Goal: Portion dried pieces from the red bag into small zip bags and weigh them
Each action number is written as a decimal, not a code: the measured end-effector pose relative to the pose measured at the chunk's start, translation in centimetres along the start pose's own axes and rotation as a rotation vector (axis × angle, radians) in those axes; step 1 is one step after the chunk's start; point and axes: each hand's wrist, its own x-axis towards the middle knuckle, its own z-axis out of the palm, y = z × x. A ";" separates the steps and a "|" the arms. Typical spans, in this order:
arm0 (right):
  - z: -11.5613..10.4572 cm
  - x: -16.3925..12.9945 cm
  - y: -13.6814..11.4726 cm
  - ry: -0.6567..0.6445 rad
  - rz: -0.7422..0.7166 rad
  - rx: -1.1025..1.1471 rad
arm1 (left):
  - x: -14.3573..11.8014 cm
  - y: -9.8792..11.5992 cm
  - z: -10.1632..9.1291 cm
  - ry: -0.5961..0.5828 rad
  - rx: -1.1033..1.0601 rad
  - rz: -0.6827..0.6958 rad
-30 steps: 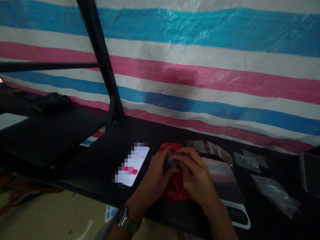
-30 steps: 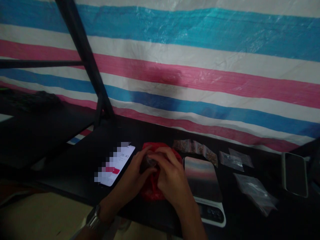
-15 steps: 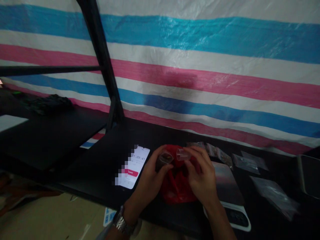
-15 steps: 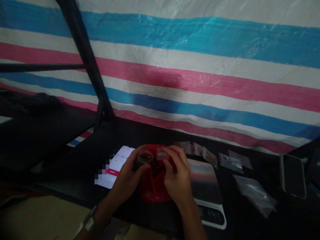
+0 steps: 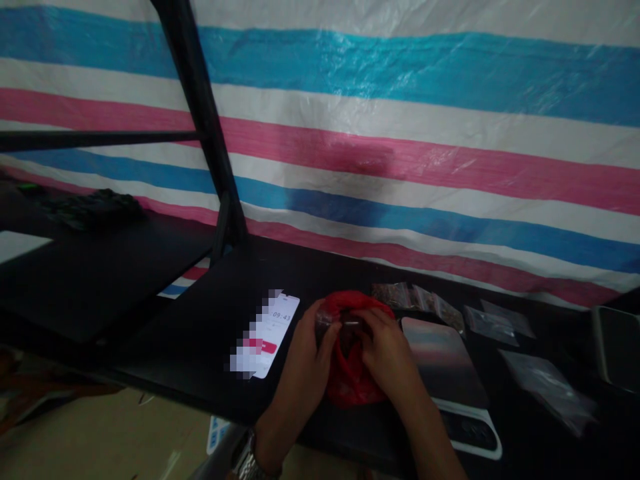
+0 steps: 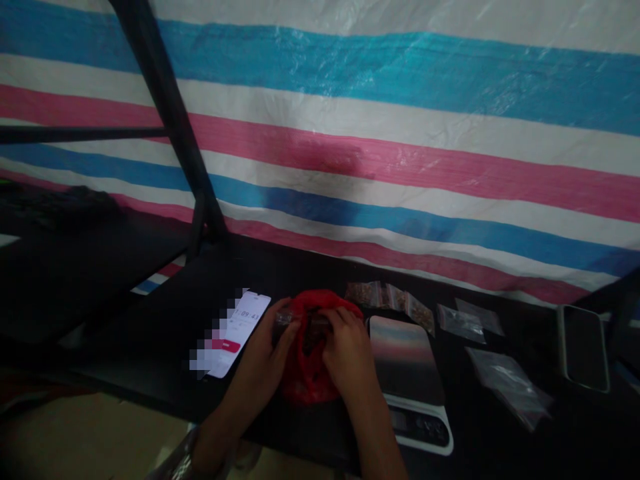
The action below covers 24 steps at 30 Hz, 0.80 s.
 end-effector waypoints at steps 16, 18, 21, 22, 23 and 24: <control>0.1 0.5 -0.4 -0.033 0.048 0.056 | 1.4 -0.5 0.2 0.044 -0.287 -0.169; 0.1 0.4 0.1 -0.029 0.098 0.210 | 1.5 -0.6 -0.1 0.054 -0.237 -0.156; 0.0 0.4 0.8 -0.037 0.148 0.437 | 1.5 -0.7 -0.5 0.034 -0.185 -0.092; -0.1 0.4 1.1 -0.032 0.159 0.487 | 1.5 -0.7 -0.6 0.031 -0.169 -0.064; -0.3 0.5 1.3 -0.022 0.168 0.527 | 1.5 -0.7 -0.7 0.036 -0.149 -0.036; -0.5 0.5 1.5 -0.011 0.177 0.558 | 1.5 -0.6 -0.7 0.043 -0.123 -0.006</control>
